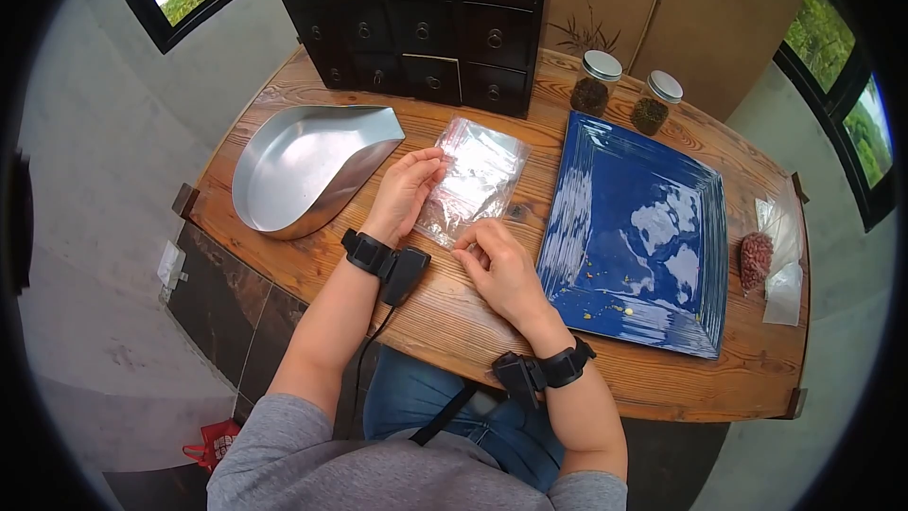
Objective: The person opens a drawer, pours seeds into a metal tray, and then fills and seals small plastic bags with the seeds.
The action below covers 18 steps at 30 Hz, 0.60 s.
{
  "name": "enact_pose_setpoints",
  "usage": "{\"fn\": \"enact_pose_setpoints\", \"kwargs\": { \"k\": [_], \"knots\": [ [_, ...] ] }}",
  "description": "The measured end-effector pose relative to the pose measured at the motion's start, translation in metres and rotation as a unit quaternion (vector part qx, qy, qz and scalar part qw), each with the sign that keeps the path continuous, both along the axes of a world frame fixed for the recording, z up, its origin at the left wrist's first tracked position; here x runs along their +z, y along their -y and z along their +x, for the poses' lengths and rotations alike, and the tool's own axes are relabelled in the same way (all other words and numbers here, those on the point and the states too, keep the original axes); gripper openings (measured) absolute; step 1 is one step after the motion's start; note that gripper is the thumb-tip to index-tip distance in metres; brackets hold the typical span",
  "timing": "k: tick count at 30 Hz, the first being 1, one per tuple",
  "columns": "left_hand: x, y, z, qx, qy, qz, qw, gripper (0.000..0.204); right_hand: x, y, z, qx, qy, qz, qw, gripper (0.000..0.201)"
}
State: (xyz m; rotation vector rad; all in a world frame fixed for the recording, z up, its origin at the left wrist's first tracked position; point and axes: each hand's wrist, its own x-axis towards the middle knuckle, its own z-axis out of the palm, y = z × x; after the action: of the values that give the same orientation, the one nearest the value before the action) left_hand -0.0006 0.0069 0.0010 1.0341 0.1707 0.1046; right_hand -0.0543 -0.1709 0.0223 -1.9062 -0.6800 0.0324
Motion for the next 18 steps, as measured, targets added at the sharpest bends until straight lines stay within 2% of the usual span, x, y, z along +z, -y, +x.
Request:
{"fn": "enact_pose_setpoints", "kwargs": {
  "k": [11, 18],
  "knots": [
    [0.0019, 0.0018, -0.0008, 0.007, -0.002, -0.008, 1.000, 0.017, -0.0019, 0.0001, 0.0000, 0.007, 0.021, -0.026, 0.999, 0.017],
    [-0.0006, -0.0007, 0.0004, -0.007, -0.003, 0.012, 1.000, 0.021, -0.0004, 0.0008, -0.0001, 0.009, 0.026, -0.039, 0.999, 0.013]
  ]
}}
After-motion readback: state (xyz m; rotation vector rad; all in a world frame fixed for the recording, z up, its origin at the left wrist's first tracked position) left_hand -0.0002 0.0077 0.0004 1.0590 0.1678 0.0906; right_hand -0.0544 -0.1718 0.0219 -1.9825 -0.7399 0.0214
